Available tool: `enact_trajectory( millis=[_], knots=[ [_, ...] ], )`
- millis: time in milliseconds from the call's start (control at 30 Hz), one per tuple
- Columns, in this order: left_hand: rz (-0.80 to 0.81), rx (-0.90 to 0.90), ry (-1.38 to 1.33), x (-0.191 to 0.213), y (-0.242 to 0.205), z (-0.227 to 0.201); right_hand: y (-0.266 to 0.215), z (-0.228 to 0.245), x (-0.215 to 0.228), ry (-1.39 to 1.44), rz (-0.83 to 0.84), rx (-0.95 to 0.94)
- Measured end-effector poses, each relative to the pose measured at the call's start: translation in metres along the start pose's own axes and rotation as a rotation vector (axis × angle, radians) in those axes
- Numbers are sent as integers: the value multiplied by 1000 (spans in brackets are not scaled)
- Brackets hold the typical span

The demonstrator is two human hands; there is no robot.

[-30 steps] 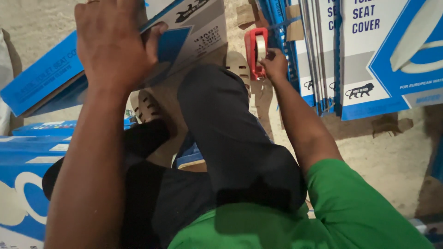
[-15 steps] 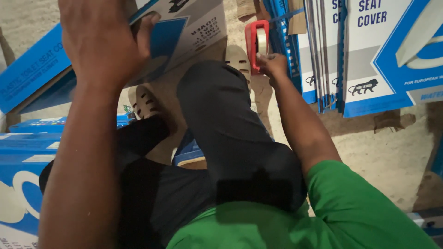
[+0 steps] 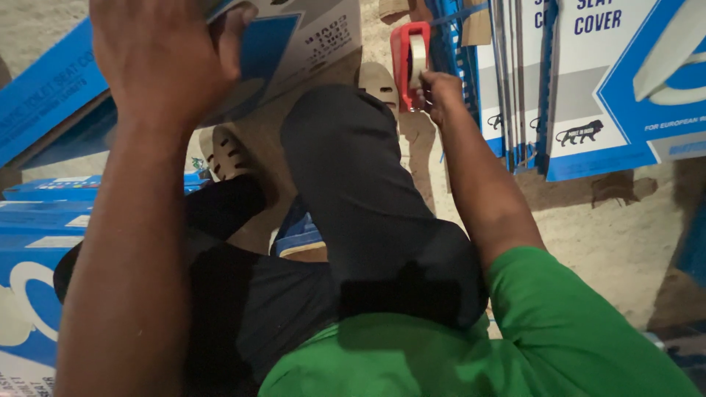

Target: The person sits on the floor and repeatedly folds flat blue and white cardboard boxes into rectangular packages. They use a handheld tape dispenser to seal the boxes and stack the finished packages to the left.

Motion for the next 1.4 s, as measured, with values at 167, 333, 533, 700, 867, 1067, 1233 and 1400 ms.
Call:
enact_trajectory(
  millis=[167,333,533,700,867,1067,1233,1400],
  knots=[
    [17,19,-11,1,1,0,-24,16,-12,-37,50,-26],
    [47,50,38,1,3,-1,-23,19,-12,-37,-61,-73],
    [4,2,78,5,3,-3,11,1,-9,-23,73,-88],
    [-10,-8,59,5,1,-4,22,-14,2,-34,32,-168],
    [-83,-59,207,5,-2,-5,22,-19,3,11,54,-205],
    [-52,-43,241,-4,-5,0,25,-25,7,71,11,-143],
    [30,-2,224,-10,-5,2,15,-20,9,-131,-169,-115],
    [103,60,161,-17,-7,8,8,-25,1,97,-127,-104]
  ],
)
Point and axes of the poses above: each hand's wrist, its own y-axis towards the middle knuckle, its own x-axis out of the back of the hand, z = x × y, the point moved 5 cm from there along y, towards the middle knuckle, and after that the axes turned 6 degrees about -x, right-handed, at the moved point
